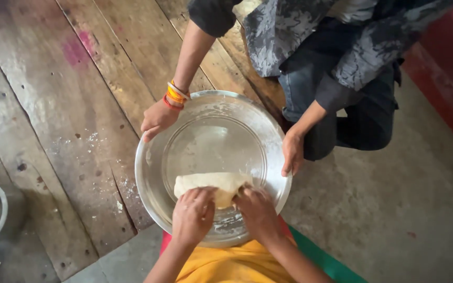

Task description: Knead dough in a large metal bowl on a wooden surface.

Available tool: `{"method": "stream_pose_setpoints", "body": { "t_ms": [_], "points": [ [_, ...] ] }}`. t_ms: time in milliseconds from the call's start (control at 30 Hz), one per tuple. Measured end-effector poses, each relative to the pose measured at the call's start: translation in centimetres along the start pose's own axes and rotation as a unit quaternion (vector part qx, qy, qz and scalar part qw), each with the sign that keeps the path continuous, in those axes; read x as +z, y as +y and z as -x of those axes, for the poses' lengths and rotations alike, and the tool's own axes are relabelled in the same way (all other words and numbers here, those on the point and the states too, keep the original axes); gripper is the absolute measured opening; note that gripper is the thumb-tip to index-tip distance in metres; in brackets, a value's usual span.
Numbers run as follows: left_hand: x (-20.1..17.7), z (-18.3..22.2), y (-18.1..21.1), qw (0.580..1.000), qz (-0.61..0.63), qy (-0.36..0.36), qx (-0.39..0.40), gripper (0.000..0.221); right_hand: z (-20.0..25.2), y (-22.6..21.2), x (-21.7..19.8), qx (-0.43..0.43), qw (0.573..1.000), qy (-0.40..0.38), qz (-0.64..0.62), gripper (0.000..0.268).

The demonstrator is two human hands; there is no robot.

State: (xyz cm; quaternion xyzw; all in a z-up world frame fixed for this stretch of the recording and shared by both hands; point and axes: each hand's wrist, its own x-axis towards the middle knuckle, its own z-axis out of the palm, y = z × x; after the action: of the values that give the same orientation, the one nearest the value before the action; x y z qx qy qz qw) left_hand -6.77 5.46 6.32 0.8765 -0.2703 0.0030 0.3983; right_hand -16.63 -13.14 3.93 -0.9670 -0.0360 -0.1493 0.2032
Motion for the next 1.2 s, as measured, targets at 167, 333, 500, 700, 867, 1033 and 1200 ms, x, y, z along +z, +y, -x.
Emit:
{"method": "stream_pose_setpoints", "body": {
  "t_ms": [167, 333, 500, 700, 867, 1033, 1200],
  "points": [
    [0.6, -0.5, -0.1, 0.992, 0.004, 0.06, -0.107, 0.015, 1.3, -0.3, -0.8, 0.062, 0.995, 0.032, -0.064, 0.029],
    [4.2, -0.4, -4.0, 0.994, -0.094, -0.023, 0.047, 0.009, -1.1, -0.6, 3.5, 0.112, 0.981, -0.096, -0.127, 0.019],
    [6.8, -4.4, -5.5, 0.983, -0.136, -0.085, -0.085, 0.015, -5.0, 0.2, 7.6, 0.154, 0.976, -0.115, -0.101, 0.022],
    [9.1, -9.4, -8.4, 0.967, -0.17, -0.141, -0.129, 0.022, -8.6, 3.8, 12.9, 0.213, 0.969, -0.109, -0.051, 0.019],
    [10.8, -12.4, -11.3, 0.965, -0.151, -0.141, -0.163, 0.028, -11.4, 6.0, 16.0, 0.226, 0.968, -0.105, 0.0, 0.014],
    [13.7, -12.5, -14.1, 0.966, -0.222, -0.048, -0.124, 0.032, -12.6, 7.4, 16.0, 0.186, 0.98, -0.048, 0.054, 0.023],
    [9.9, -10.2, -10.4, 0.978, -0.183, -0.056, -0.086, 0.013, -9.6, 5.5, 12.1, 0.096, 0.995, 0.009, -0.028, 0.017]
  ]
}}
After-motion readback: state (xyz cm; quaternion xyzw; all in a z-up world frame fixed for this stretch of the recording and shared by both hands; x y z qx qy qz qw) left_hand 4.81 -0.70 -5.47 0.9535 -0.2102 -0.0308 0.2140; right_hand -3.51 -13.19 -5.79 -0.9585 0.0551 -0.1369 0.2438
